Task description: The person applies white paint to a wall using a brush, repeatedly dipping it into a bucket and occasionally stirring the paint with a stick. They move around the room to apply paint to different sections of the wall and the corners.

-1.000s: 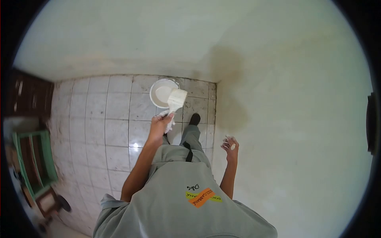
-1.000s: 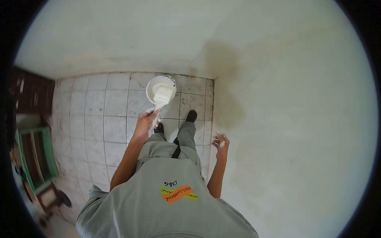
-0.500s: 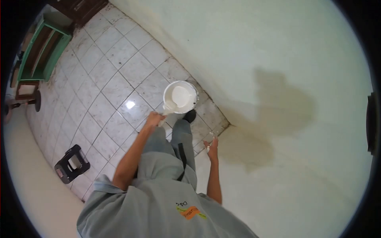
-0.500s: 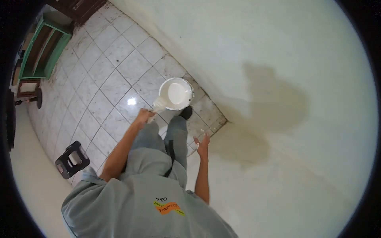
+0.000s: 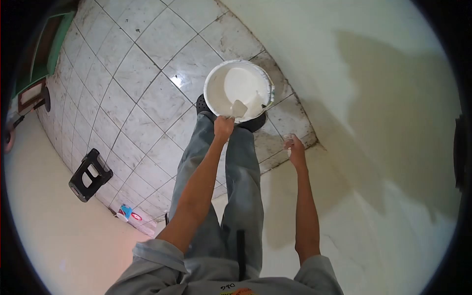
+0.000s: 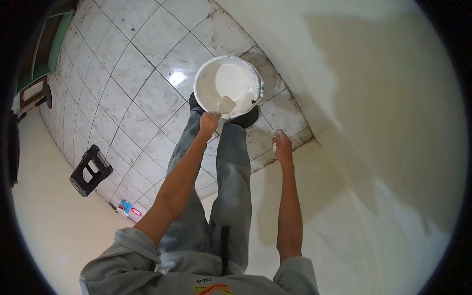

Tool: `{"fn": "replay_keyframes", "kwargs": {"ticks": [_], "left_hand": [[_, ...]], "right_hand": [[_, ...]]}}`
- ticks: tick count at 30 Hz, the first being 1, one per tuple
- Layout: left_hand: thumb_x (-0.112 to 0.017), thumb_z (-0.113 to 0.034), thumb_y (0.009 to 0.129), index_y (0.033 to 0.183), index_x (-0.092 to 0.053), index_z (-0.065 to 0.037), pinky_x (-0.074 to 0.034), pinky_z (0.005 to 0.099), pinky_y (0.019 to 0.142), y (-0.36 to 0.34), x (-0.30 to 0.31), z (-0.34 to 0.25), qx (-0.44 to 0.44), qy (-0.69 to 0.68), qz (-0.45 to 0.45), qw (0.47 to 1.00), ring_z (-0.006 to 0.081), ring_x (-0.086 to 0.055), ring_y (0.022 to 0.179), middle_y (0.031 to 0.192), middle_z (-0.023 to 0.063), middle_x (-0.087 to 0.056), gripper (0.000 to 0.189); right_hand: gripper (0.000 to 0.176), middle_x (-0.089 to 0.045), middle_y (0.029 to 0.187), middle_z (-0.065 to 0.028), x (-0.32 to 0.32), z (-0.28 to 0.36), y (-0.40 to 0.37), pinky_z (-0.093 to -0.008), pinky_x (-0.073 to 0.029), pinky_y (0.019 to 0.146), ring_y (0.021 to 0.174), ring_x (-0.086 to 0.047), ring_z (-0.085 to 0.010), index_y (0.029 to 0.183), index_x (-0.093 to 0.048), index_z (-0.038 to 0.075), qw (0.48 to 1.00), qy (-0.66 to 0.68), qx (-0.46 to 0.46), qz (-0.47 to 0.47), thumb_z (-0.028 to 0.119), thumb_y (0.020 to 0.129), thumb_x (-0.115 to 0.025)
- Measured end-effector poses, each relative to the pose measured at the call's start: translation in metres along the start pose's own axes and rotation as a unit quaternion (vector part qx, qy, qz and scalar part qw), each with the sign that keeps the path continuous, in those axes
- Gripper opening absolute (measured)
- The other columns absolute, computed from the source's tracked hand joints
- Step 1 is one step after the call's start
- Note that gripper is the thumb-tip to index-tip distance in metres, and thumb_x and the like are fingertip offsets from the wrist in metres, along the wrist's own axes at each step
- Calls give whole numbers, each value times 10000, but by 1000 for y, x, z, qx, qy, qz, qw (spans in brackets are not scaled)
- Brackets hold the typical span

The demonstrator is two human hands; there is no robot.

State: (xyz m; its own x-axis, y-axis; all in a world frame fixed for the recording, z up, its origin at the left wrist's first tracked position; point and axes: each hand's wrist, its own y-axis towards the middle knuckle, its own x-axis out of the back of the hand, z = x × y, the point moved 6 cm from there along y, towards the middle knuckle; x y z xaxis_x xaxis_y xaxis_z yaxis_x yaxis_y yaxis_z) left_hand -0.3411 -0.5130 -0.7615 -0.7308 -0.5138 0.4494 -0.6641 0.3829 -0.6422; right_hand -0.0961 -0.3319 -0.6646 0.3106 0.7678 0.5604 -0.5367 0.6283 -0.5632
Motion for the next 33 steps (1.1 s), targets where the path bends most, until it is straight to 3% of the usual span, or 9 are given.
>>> {"fn": "replay_keyframes", "kwargs": {"ticks": [3, 7, 10, 13, 16, 21, 25, 28, 33], "left_hand": [[-575, -263, 741, 746, -615, 75, -450, 459, 778, 52, -29, 7, 16, 33, -41, 998, 446, -571, 847, 794, 306, -590, 340], [-568, -247, 749, 789, -612, 82, -461, 456, 764, 111, -56, 28, 11, 98, -45, 994, 429, -584, 847, 829, 298, -597, 335], [-594, -254, 745, 817, -613, 90, -461, 456, 771, 122, -64, 37, 29, 91, -48, 994, 433, -585, 849, 846, 300, -600, 351], [-602, -260, 746, 837, -611, 94, -460, 454, 790, 136, -72, 32, 44, 99, -29, 994, 435, -584, 865, 869, 301, -600, 365], [-597, -269, 753, 851, -607, 98, -452, 452, 810, 140, -71, 32, 43, 95, -6, 994, 421, -579, 899, 901, 306, -593, 381], [-576, -244, 755, 875, -632, 37, -474, 437, 772, 133, -72, 54, 12, 150, 4, 989, 397, -599, 868, 871, 260, -618, 310], [-587, -245, 743, 930, -632, 29, -474, 431, 760, 99, -35, 34, 25, 110, 1, 994, 367, -611, 856, 863, 241, -626, 335], [-550, -223, 818, 954, -619, 38, -479, 342, 628, 84, -23, 30, 48, 22, 66, 996, 262, -610, 652, 707, 163, -625, 303], [-533, -196, 840, 993, -615, 12, -462, 298, 585, 72, -17, 39, 110, -56, 97, 988, 173, -593, 621, 681, 104, -629, 271]], "right_hand": [[233, -610, 856, -100, -34, -46, 45, -274, -488, 669, 762, -609, -155, 1034, -521, -9, 996, 58, -54, 34, 117, 838, -510], [235, -596, 896, -84, -75, -69, 49, -273, -499, 679, 775, -607, -164, 1045, -517, -23, 986, 83, -93, 108, 83, 836, -496], [242, -628, 834, -141, -98, -92, 30, -300, -457, 667, 743, -613, -206, 1018, -553, 27, 983, 162, -51, 71, 3, 782, -504], [246, -634, 844, -140, -98, -117, 18, -299, -463, 675, 736, -617, -206, 1010, -559, 26, 991, 68, -33, 110, -27, 776, -506], [210, -634, 830, -134, -88, -106, 8, -294, -465, 665, 729, -620, -206, 994, -561, 20, 983, 85, -118, 110, -4, 793, -507], [190, -633, 803, -131, -60, -100, 18, -293, -465, 640, 715, -617, -204, 994, -561, 11, 985, 98, -113, 84, 34, 814, -506], [194, -630, 786, -125, -49, -45, 41, -300, -470, 627, 704, -615, -189, 1004, -558, 5, 985, 118, -108, 72, 59, 830, -491], [217, -597, 915, -110, -67, -33, 53, -291, -509, 668, 812, -604, -181, 1038, -529, -23, 971, 190, -117, 89, 74, 856, -461], [211, -611, 865, -113, -86, 7, 43, -278, -505, 642, 753, -606, -165, 1024, -540, -18, 973, 193, -91, 92, 83, 851, -474]]}}
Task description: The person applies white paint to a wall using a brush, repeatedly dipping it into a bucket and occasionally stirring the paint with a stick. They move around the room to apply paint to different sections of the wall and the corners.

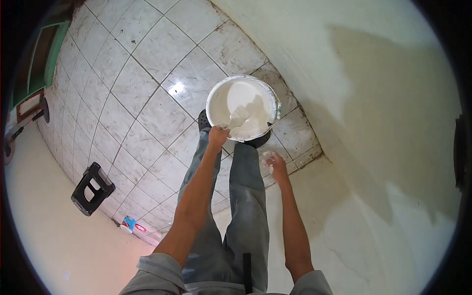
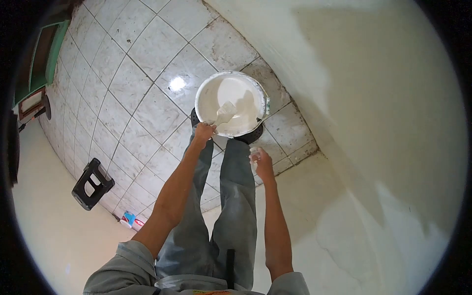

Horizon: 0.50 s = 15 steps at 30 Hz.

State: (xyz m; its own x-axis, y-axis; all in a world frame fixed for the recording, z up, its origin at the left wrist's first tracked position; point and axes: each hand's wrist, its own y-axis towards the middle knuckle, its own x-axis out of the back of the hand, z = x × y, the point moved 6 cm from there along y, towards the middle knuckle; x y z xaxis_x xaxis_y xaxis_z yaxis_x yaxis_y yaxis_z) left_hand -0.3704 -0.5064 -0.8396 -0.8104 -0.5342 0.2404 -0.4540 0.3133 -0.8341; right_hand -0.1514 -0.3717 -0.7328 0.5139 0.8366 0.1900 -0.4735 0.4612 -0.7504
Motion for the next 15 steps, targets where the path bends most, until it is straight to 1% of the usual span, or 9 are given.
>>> {"fn": "replay_keyframes", "kwargs": {"ticks": [1, 3, 5, 6, 8, 10, 13, 14, 15], "left_hand": [[-531, -184, 843, 1003, -613, 7, -463, 296, 587, 0, 1, 2, -1, -21, 0, 1000, 171, -595, 628, 690, 98, -634, 262], [-533, -165, 843, 1013, -612, -6, -460, 277, 599, -6, 5, -5, -105, 92, -5, 990, 154, -597, 656, 732, 97, -643, 246], [-532, -148, 841, 1025, -611, -11, -450, 260, 611, -14, 9, -9, -195, 251, -9, 948, 136, -589, 679, 763, 88, -644, 243], [-528, -140, 840, 1032, -611, -10, -443, 253, 617, -14, 8, -8, -231, 352, -10, 907, 126, -581, 688, 772, 80, -641, 246], [-521, -127, 836, 1042, -615, -10, -427, 246, 625, -20, 14, -18, -228, 313, 4, 922, 109, -560, 696, 777, 60, -628, 254], [-512, -115, 831, 1046, -622, -12, -411, 246, 628, -36, 28, -33, -141, 21, 46, 989, 95, -536, 693, 766, 36, -612, 262], [-522, -89, 809, 1035, -631, 0, -399, 252, 605, -65, 41, -55, -89, -166, 79, 979, 83, -503, 667, 740, 16, -594, 266], [-543, -102, 784, 1028, -628, 7, -419, 275, 636, -71, 45, -61, -99, -148, 80, 981, 133, -544, 709, 790, 68, -614, 280], [-565, -116, 759, 1022, -625, 14, -439, 299, 668, -75, 50, -64, -109, -129, 81, 982, 184, -585, 751, 839, 120, -633, 299]], "right_hand": [[205, -616, 842, -114, -5, 5, -3, -271, -501, 630, 728, -606, -159, 1018, -543, -13, 1000, 15, 4, -2, 76, 842, -486], [207, -612, 854, -109, -12, 9, -12, -275, -501, 627, 738, -603, -158, 1020, -541, -17, 998, 53, -18, 8, 72, 844, -478], [214, -606, 832, -94, -19, 1, -25, -277, -503, 623, 739, -599, -156, 1026, -536, -24, 993, 106, -47, -1, 60, 839, -473], [216, -608, 833, -97, -19, -4, -32, -275, -502, 623, 746, -602, -157, 1025, -534, -28, 994, 94, -56, 7, 49, 833, -471], [219, -611, 834, -102, -12, -9, -44, -271, -501, 623, 761, -606, -159, 1021, -530, -35, 995, 70, -72, 22, 28, 820, -468], [251, -602, 835, -114, -3, 1, -58, -286, -503, 639, 772, -606, -178, 1010, -541, -31, 999, 2, -43, 14, -15, 781, -438], [295, -599, 840, -117, 12, -14, -75, -288, -501, 651, 784, -612, -183, 1003, -549, -24, 990, -125, 56, -29, -49, 739, -420], [307, -600, 842, -116, 17, -21, -79, -286, -499, 653, 787, -614, -181, 1002, -550, -21, 979, -171, 98, -48, -55, 727, -418], [303, -605, 841, -120, 22, -26, -84, -289, -499, 652, 781, -617, -184, 1002, -551, -19, 985, -144, 85, -43, -53, 731, -417]]}}
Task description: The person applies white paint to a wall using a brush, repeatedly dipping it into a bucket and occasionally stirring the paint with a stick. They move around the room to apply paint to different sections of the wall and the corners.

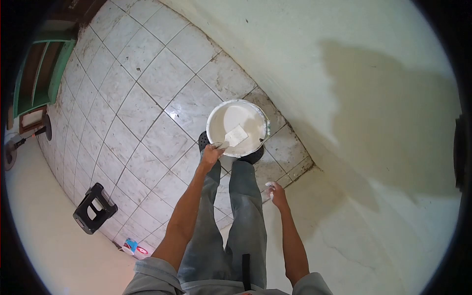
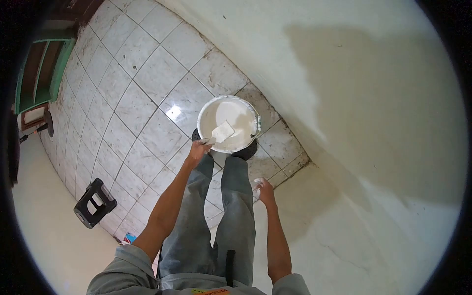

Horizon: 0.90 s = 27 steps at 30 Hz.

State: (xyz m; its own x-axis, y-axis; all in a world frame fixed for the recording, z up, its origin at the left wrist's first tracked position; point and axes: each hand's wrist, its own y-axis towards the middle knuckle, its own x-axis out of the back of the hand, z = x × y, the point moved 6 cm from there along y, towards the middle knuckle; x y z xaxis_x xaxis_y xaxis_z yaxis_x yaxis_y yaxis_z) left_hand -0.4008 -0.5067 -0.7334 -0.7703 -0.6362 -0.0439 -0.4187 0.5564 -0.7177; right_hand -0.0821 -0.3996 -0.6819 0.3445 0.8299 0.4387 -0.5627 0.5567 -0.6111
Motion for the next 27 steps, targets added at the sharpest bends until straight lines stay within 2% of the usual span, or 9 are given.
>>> {"fn": "replay_keyframes", "kwargs": {"ticks": [1, 5, 8, 11, 14, 17, 19, 22, 27], "left_hand": [[-587, -129, 734, 1015, -622, 21, -459, 322, 700, -5, 4, -3, -7, 19, 4, 1000, 234, -626, 793, 889, 172, -653, 321], [-614, -152, 701, 976, -632, -2, -465, 354, 712, -29, 15, -32, -60, 193, -8, 979, 289, -625, 801, 864, 162, -654, 313], [-619, -158, 712, 971, -592, 2, -456, 392, 745, -60, 22, -60, -74, 242, 15, 967, 365, -592, 862, 899, 198, -629, 306], [-625, -178, 726, 1038, -522, 6, -446, 391, 772, -97, 31, -96, -113, 257, -11, 960, 365, -578, 897, 932, 217, -608, 377], [-588, -137, 782, 1040, -483, 8, -437, 354, 763, -144, 30, -139, -118, 226, 40, 966, 282, -585, 842, 869, 149, -607, 313], [-554, -102, 813, 1000, -511, 4, -411, 300, 664, -181, 29, -178, -116, 158, 101, 975, 185, -529, 727, 779, 69, -563, 218], [-531, -83, 834, 963, -535, -3, -388, 254, 571, -203, 26, -201, -99, 116, 153, 976, 110, -475, 630, 709, 10, -520, 152], [-521, -95, 852, 886, -560, -22, -331, 207, 516, -246, 24, -241, -96, 74, 192, 974, 57, -412, 589, 672, -23, -480, 90], [-513, -121, 874, 876, -587, -31, -312, 207, 504, -276, 30, -264, -104, 71, 197, 972, 41, -399, 569, 671, -40, -493, 116]], "right_hand": [[299, -611, 841, -124, 4, -3, -6, -292, -499, 652, 776, -619, -187, 1001, -551, -18, 1000, 28, -14, 4, -50, 735, -417], [260, -629, 835, -133, 26, 3, -42, -297, -502, 639, 757, -627, -202, 1004, -547, -12, 999, -30, -19, -19, -18, 787, -403], [222, -635, 832, -133, 30, -15, -83, -300, -497, 586, 701, -630, -205, 998, -545, -2, 996, 69, -33, -52, 58, 846, -395], [248, -636, 824, -131, 35, 2, -133, -296, -481, 533, 646, -627, -198, 1003, -537, 10, 979, 146, -126, -72, 152, 883, -374], [281, -638, 824, -136, 39, 38, -185, -295, -467, 517, 601, -620, -204, 1035, -520, 26, 989, 85, -48, -107, 221, 885, -383], [292, -636, 831, -132, 32, 58, -229, -310, -468, 539, 624, -620, -205, 1060, -502, 46, 943, 243, -202, -105, 240, 874, -388], [294, -635, 843, -128, 28, 75, -255, -322, -467, 559, 640, -618, -209, 1064, -499, 60, 936, 266, -198, -120, 252, 871, -388], [305, -633, 859, -122, 26, 92, -274, -337, -465, 582, 663, -616, -214, 1063, -500, 71, 901, 345, -211, -160, 273, 870, -378], [321, -631, 846, -121, 15, 114, -301, -344, -462, 585, 658, -616, -218, 1069, -495, 78, 846, 443, -206, -212, 294, 876, -357]]}}
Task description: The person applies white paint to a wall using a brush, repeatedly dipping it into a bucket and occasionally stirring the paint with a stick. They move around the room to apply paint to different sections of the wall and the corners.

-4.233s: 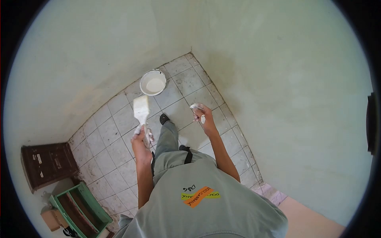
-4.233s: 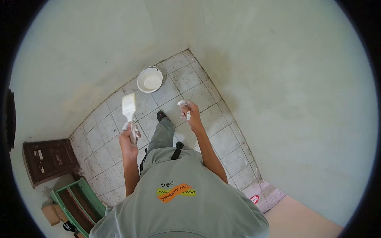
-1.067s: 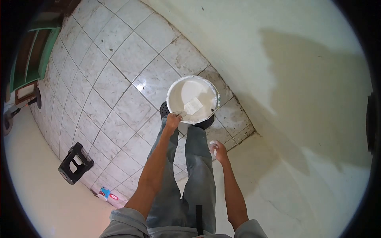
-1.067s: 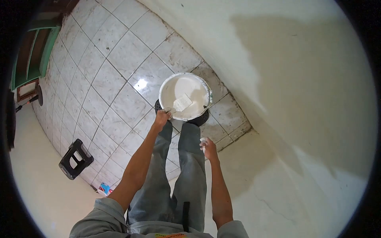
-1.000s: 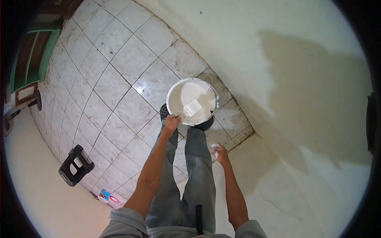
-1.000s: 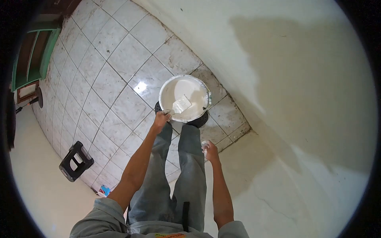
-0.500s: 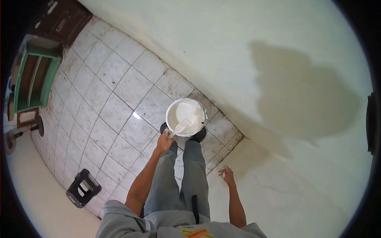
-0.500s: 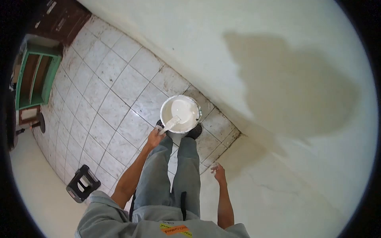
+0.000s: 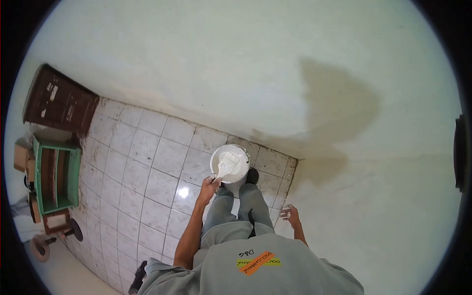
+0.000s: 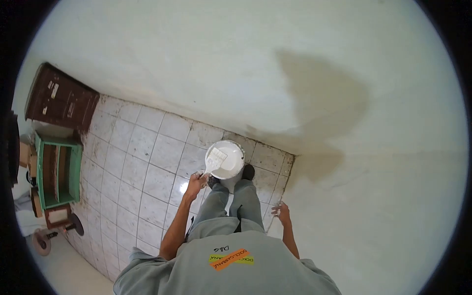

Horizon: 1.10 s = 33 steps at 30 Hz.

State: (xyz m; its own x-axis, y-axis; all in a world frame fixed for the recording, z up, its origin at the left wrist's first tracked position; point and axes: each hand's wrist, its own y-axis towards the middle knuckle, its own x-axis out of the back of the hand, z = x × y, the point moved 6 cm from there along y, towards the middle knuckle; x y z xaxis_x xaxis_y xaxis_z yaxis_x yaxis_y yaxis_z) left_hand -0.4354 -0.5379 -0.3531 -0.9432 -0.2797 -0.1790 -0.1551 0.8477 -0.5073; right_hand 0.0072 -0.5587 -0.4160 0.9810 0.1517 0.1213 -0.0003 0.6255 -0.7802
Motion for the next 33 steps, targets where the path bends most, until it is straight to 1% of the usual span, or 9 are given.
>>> {"fn": "replay_keyframes", "kwargs": {"ticks": [6, 10, 11, 14, 18, 22, 25, 28, 33], "left_hand": [[-516, -106, 873, 888, -624, -10, -386, 222, 611, -25, -3, -25, -42, 4, -9, 999, 66, -493, 663, 749, -7, -586, 145], [-530, -95, 861, 884, -631, 8, -397, 245, 618, -44, -9, -37, -9, -54, -9, 998, 94, -521, 671, 765, 17, -612, 146], [-537, -97, 858, 892, -631, 13, -403, 258, 623, -41, -5, -30, -45, -3, -23, 999, 100, -528, 676, 771, 22, -616, 149], [-542, -105, 857, 884, -629, 14, -403, 267, 630, -50, -14, -37, -40, -28, -8, 999, 103, -528, 681, 765, 21, -614, 150], [-498, -130, 887, 864, -601, -48, -373, 247, 471, -57, -33, -42, -31, -102, 60, 992, 96, -495, 540, 670, 4, -554, 135], [-492, -121, 892, 884, -588, -54, -407, 251, 473, -47, -43, -27, -21, -150, 105, 983, 103, -522, 555, 707, 16, -580, 117], [-490, -100, 889, 903, -593, -50, -414, 247, 487, -50, -54, -41, -15, -128, 82, 988, 99, -535, 578, 732, 16, -592, 116], [-491, -81, 884, 910, -600, -42, -428, 243, 517, -51, -62, -48, -23, -132, 62, 989, 95, -547, 606, 764, 14, -605, 119], [-523, -79, 877, 1019, -594, 21, -472, 249, 642, -46, -84, -58, -43, -138, 101, 984, 116, -590, 705, 866, 58, -635, 187]], "right_hand": [[335, -624, 822, -131, 3, -7, -15, -336, -462, 497, 592, -617, -232, 1067, -495, 68, 998, -29, 50, -5, 299, 884, -335], [322, -628, 811, -137, 10, -21, -9, -313, -459, 472, 598, -623, -229, 1064, -497, 79, 997, 62, 40, -8, 291, 883, -335], [313, -630, 813, -139, 12, -23, -13, -315, -462, 472, 595, -623, -228, 1062, -499, 79, 997, 56, 44, -10, 280, 884, -341], [280, -634, 823, -144, 11, -21, -18, -320, -467, 472, 590, -623, -225, 1056, -506, 79, 998, 37, 56, -17, 245, 883, -361], [236, -635, 838, -147, 5, -19, -19, -323, -467, 471, 586, -622, -219, 1048, -514, 85, 997, 38, 65, -24, 194, 873, -399], [222, -634, 829, -142, 2, -11, -21, -335, -467, 468, 581, -620, -226, 1041, -515, 91, 995, 70, 65, -12, 181, 869, -408], [216, -630, 814, -139, 8, -8, -16, -341, -468, 464, 567, -616, -237, 1028, -519, 89, 993, 92, 72, -8, 173, 870, -399], [339, -620, 849, -146, 18, -9, -9, -375, -472, 529, 613, -610, -257, 1041, -518, 75, 995, 85, 54, -19, 332, 882, -364], [282, -620, 852, -138, 38, 24, -17, -363, -482, 545, 640, -622, -246, 1059, -525, 81, 987, 102, 123, -32, 258, 871, -409]]}}
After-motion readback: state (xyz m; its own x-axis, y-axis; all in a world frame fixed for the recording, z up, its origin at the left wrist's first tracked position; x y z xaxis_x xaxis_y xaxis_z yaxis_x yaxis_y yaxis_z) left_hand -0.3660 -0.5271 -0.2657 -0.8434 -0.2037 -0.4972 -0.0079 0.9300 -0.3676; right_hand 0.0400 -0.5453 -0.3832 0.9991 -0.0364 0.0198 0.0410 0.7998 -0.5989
